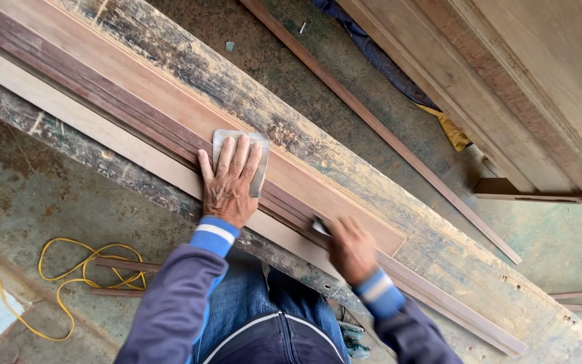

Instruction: Sanding narrow wooden strips by hand on a workbench.

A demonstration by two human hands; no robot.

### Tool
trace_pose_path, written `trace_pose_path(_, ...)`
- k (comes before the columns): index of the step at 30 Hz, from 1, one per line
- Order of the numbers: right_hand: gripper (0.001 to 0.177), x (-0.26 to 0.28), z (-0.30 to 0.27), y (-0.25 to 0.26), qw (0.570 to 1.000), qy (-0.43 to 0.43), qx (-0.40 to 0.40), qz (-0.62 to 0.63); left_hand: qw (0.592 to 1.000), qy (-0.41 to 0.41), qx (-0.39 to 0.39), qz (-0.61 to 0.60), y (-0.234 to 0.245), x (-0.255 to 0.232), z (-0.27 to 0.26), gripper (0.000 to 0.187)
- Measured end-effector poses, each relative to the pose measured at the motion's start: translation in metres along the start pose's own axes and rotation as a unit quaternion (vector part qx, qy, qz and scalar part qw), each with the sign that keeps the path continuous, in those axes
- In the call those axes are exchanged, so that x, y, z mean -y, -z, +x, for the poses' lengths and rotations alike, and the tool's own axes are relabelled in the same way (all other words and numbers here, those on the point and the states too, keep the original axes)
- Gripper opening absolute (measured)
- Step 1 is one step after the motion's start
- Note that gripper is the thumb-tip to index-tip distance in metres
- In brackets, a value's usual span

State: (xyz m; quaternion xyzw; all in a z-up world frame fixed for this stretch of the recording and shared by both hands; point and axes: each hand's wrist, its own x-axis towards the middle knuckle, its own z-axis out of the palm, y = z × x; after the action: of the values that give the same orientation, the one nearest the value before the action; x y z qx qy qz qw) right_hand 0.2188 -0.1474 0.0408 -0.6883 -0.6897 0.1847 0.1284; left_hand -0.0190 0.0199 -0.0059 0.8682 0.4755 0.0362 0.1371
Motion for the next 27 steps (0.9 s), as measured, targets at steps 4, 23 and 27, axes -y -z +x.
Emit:
trace_pose_path(4,0.010,-0.047,-0.073,0.007,0.994,-0.076,0.045,-0.068,0.990,-0.129,-0.051,0.016,-0.003,0.052,0.007,0.086)
trace_pose_path(23,0.007,-0.006,-0.025,-0.025,0.994,-0.024,0.011,-0.101,0.987,-0.138,0.079,-0.030,0.020,0.050,0.014,0.115)
trace_pose_path(27,0.009,0.048,0.058,-0.039,0.995,0.051,-0.011,-0.084,0.985,-0.158,0.058,0.043,0.005,0.058,0.013,0.109)
